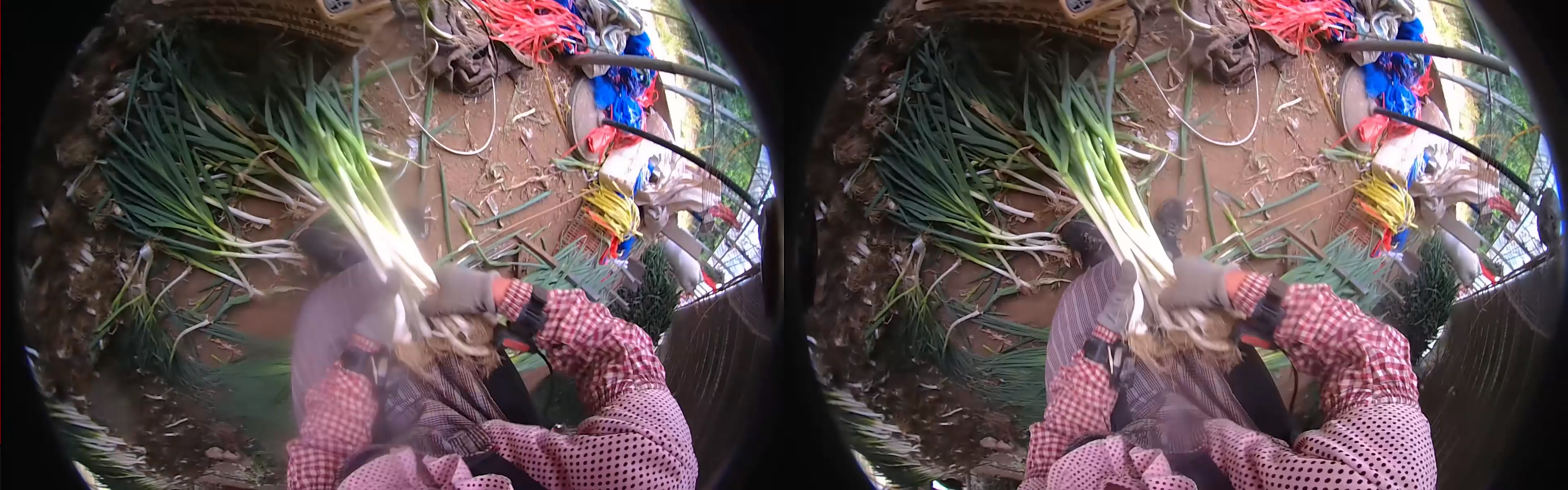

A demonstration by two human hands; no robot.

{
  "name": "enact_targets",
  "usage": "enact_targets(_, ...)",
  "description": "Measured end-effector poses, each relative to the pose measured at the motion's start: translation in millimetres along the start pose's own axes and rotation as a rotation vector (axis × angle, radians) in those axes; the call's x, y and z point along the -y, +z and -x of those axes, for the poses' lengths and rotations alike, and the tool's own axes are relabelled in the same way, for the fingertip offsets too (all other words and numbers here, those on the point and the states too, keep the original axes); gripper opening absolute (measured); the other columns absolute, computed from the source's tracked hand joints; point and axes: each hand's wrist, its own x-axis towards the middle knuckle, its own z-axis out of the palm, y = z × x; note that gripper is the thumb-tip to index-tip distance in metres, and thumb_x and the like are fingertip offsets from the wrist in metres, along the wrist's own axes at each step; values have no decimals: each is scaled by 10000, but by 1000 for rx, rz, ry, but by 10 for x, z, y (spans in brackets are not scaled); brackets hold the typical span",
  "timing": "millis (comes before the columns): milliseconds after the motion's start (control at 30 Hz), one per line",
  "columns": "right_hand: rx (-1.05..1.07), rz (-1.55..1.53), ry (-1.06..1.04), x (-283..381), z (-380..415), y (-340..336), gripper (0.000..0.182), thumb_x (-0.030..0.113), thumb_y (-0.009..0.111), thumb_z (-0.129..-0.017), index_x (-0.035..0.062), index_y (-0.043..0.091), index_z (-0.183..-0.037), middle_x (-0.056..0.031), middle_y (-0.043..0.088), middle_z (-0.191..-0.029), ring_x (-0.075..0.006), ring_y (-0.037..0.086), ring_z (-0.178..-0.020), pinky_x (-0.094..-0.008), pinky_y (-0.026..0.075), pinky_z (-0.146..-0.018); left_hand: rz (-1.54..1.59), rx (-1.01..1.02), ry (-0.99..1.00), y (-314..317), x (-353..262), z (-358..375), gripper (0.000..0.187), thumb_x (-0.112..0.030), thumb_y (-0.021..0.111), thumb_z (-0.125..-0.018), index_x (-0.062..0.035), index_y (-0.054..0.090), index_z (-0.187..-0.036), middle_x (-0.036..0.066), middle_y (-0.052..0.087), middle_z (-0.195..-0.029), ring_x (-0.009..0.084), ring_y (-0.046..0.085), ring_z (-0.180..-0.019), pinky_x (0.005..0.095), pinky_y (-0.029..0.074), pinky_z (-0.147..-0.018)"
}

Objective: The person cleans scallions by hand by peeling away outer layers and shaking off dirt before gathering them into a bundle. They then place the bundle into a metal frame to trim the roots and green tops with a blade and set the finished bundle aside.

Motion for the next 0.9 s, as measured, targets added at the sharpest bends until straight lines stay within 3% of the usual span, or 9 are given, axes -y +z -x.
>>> enact_targets(67, -165, 94, -131, -282, -423, 134, 491, 454, 605, -810, -15, 704, -913, -229, 691, -858, -344, 688, -815, -413, 531, -756, -264, -86, 5, -52, -133, -384, 321, -286, 524, -993, -47, 561, -1205, 115, 614, -1157, 186, 617, -982, 326, 539, -795)
enact_targets(133, 80, 131, 62, -193, -303, -91, 593, 480, 544, -888, -5, 576, -1226, -239, 685, -997, -314, 682, -909, -388, 521, -834, -265, -87, 90, -54, -62, -528, 268, -216, 549, -982, -18, 572, -1162, 123, 630, -1141, 195, 642, -956, 336, 563, -782)
enact_targets(167, -47, -79, -53, -391, -304, -2, 658, 510, 562, -874, -25, 552, -1257, -247, 667, -1060, -324, 663, -969, -375, 504, -871, -70, 113, -98, -388, -139, -752, 292, -209, 543, -988, 24, 561, -1163, 123, 649, -1065, 220, 657, -905, 340, 576, -771)
enact_targets(267, -287, -660, -323, -1066, 19, 417, 822, 552, 536, -925, -33, 312, -1458, -245, 545, -1332, -318, 545, -1230, -327, 393, -1035, -96, -68, -4, -299, 139, -974, 336, -211, 555, -978, 45, 547, -1195, 144, 647, -1075, 258, 654, -950, 375, 569, -814)
enact_targets(400, -1019, -911, -474, -1307, 197, 1005, 568, 379, 508, -986, -16, 458, -1392, -215, 593, -1282, -256, 571, -1191, -364, 412, -1015, -158, -58, 59, -427, 337, -1222, 438, -215, 555, -960, 42, 482, -1307, 185, 602, -1232, 317, 603, -1133, 468, 520, -963)
enact_targets(500, -984, -1100, -156, -1155, 42, 1045, 503, 347, 507, -983, 8, 518, -1354, -192, 644, -1203, -241, 609, -1127, -369, 443, -977, -300, -98, 66, -579, 391, -1138, 348, -137, 539, -949, 49, 529, -1242, 173, 628, -1176, 280, 631, -1054, 427, 535, -924)
enact_targets(600, -942, -1018, -248, -1224, -112, 1121, 506, 372, 526, -955, 30, 540, -1329, -227, 663, -1118, -314, 632, -1091, -372, 463, -948, -434, -239, 72, -1087, 231, -1030, 207, -37, 547, -914, 35, 653, -1076, 106, 694, -1025, 180, 672, -914, 301, 553, -846)
enact_targets(800, -632, -768, -185, -1475, -369, 1067, 544, 426, 562, -923, 13, 566, -1277, -256, 640, -1146, -372, 609, -1114, -383, 458, -957, -417, 128, 55, -801, 362, -642, 217, -13, 552, -914, 41, 652, -1099, 103, 694, -1003, 190, 669, -911, 320, 566, -817)
enact_targets(900, -391, -779, -264, -1511, -808, 1109, 664, 514, 648, -854, -41, 582, -1214, -216, 646, -1158, -315, 612, -1104, -367, 457, -955, -477, -116, -25, -782, 429, -472, 241, -13, 558, -914, 41, 650, -1130, 108, 688, -1025, 196, 661, -923, 301, 556, -808)
